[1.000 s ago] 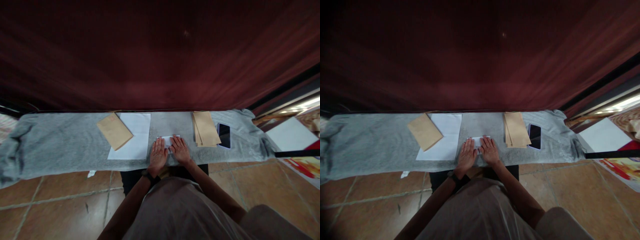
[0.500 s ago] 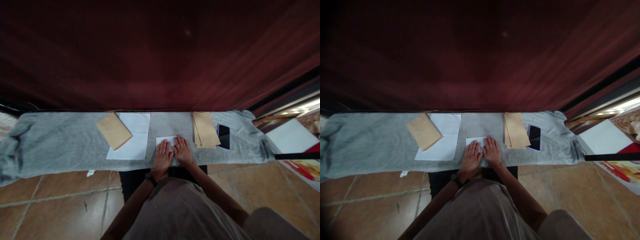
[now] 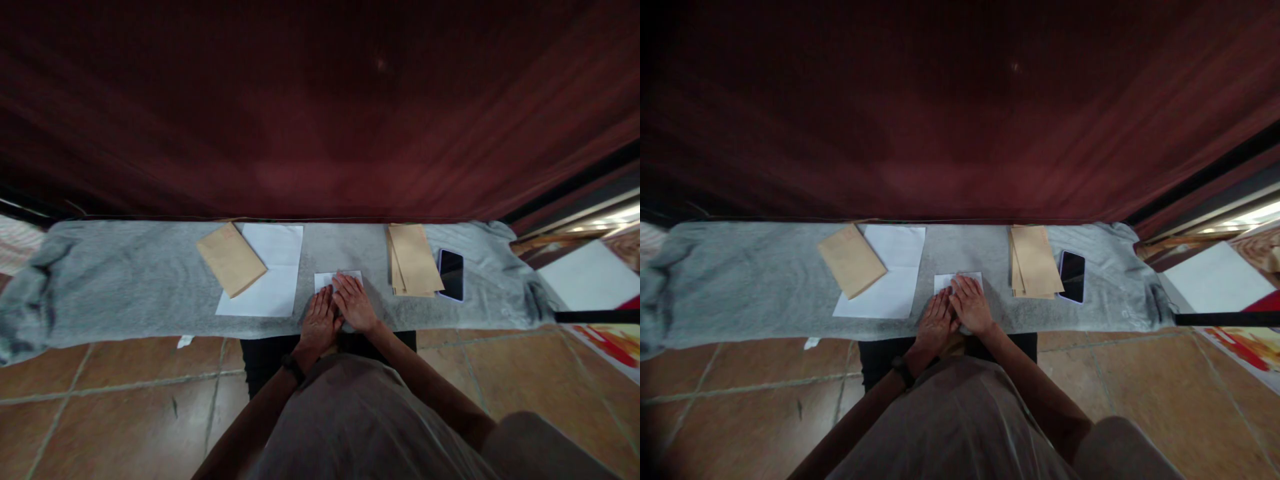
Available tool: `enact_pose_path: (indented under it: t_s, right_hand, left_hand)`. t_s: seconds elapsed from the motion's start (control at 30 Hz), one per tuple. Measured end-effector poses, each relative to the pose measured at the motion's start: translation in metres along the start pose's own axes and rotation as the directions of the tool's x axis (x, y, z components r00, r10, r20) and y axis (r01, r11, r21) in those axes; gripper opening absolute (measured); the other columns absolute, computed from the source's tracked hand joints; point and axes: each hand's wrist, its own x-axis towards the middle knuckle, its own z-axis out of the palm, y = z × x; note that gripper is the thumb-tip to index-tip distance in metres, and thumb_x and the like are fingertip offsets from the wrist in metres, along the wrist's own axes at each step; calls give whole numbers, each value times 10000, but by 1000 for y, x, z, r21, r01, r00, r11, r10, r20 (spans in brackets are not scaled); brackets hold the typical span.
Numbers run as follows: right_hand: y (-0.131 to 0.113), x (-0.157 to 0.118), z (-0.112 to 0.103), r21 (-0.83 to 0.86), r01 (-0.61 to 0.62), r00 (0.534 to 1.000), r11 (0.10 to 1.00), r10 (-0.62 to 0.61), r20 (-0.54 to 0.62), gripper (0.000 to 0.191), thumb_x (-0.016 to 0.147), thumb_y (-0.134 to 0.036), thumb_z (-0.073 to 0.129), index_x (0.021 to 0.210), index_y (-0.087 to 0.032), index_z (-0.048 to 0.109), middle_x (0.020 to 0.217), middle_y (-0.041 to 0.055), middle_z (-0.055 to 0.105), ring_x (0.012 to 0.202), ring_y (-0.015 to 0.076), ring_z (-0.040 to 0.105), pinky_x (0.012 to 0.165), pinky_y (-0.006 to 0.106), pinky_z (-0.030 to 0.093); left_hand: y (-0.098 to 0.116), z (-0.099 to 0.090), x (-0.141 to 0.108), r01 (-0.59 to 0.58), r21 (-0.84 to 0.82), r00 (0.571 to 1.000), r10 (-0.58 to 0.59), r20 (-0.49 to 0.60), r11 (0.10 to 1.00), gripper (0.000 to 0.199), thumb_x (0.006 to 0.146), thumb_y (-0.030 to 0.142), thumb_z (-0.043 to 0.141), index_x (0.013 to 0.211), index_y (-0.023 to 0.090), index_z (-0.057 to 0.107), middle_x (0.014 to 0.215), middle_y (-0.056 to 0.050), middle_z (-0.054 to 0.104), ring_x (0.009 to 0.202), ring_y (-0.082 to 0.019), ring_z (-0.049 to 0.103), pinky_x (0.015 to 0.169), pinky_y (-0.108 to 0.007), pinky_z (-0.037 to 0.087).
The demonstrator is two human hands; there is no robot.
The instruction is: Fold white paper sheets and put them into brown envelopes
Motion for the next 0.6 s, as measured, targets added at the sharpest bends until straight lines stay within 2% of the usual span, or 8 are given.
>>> enact_pose_path:
  t_s: [0.1,0.3,0.5,0.6]
  right_hand:
    - [-3,2,5,-6,38,999,999,-38,39,483,1065,-329,377,1520,-192,460,1603,82,414,1487,232,366,1233,478,270]
    - [15,-8,11,-65,-76,997,995,74,-33,495,1059,-354,413,1525,-191,453,1603,114,399,1489,263,363,1217,504,274]
    - [21,-13,11,-111,-85,996,990,82,-31,502,1051,-323,426,1539,-204,435,1625,111,360,1500,276,342,1218,497,255]
    - [19,-13,11,-118,-86,996,989,83,-31,510,1040,-286,434,1545,-214,425,1628,107,356,1498,269,345,1221,490,248]
  left_hand:
    - [-1,1,-1,-10,-17,1000,10,-12,1000,585,1011,341,436,1514,44,409,1591,-223,372,1522,-297,292,1238,-531,294]
    - [3,0,0,31,-48,998,-34,-53,998,582,1011,276,379,1562,91,348,1607,-172,370,1526,-273,289,1246,-504,289]
    - [13,0,26,113,-56,992,-115,-44,992,591,1031,318,336,1576,90,318,1622,-152,358,1538,-262,259,1255,-480,264]
    - [12,0,35,112,-52,993,-113,-26,992,600,1043,360,321,1571,75,326,1633,-158,331,1545,-264,241,1256,-479,254]
